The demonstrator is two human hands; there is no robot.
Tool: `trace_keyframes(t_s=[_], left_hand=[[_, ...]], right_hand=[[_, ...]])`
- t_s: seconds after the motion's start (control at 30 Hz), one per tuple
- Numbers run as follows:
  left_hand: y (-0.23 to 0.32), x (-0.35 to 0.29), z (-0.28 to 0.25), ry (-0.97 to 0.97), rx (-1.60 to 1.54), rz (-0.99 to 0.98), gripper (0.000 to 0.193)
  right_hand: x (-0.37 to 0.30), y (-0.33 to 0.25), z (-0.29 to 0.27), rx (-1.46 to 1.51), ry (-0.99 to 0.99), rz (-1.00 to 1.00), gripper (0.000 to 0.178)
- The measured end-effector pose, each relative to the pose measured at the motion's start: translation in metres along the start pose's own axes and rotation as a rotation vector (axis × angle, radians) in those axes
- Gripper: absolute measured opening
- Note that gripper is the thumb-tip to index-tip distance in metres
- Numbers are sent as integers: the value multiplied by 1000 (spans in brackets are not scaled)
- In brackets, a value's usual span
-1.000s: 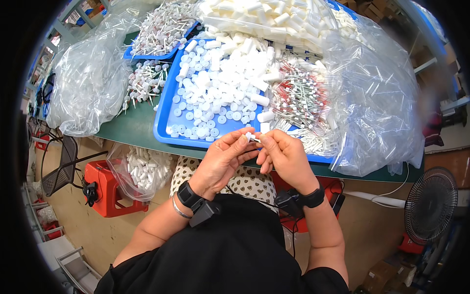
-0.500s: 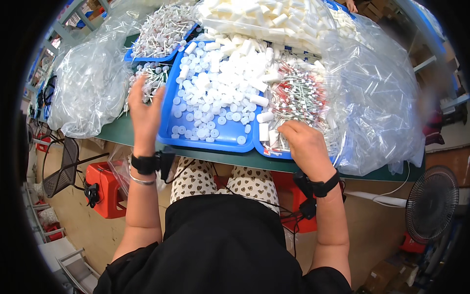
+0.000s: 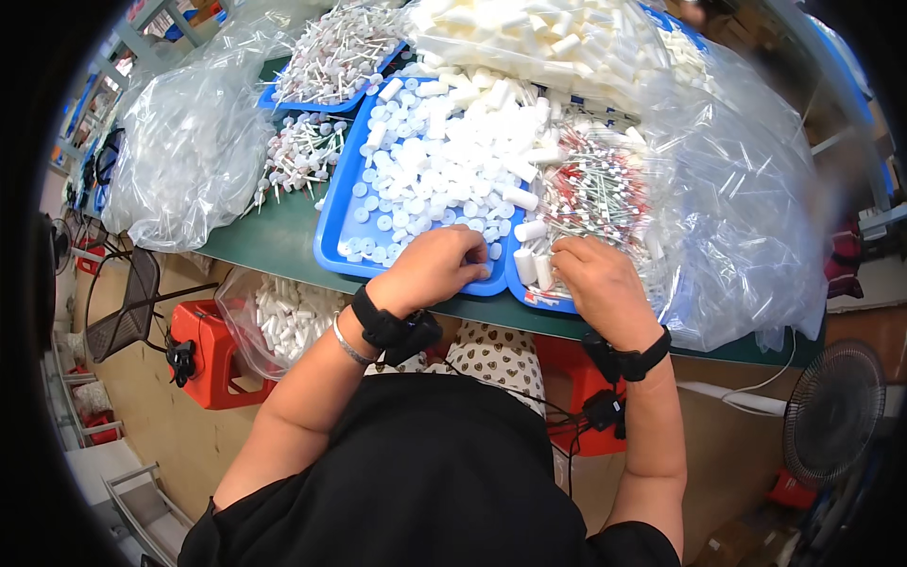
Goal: The person sits at a workbench and repeatedly picks up small white plastic caps and thin metal rods. They insert the rods into the caps and place the assembled units into a blue tray. The process is repetitive and involves handling small parts by hand.
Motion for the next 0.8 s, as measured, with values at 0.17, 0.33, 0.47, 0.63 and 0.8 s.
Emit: trace_keyframes(t_s=[0.17,0.33,0.47,0.63,0.8], left_hand=[[-5,-6,-10,107,-241,-57,12],[-16,-14,-15,216,-677,-164,17],[-21,-21,-13,216,-1036,-250,23],[-14,-29,12,148,-1388,-335,25],[0,-31,37,32,-1653,-366,32]], right_hand=[[-3,0,-4,12,59,-3,4],[-5,6,1,-27,-50,22,9],[-9,17,-12,-33,67,72,8],[-7,6,-36,-30,249,96,6],[-10,-8,-8,461,145,275,11]])
Point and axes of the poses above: each hand's wrist, its own x-axis towards the middle knuckle, its own z-axis out of the palm, y = z × x, the point moved 10 cm from there along x, towards the middle knuckle, and after that the axes turned 5 degrees about -x, right-handed, at the moved point
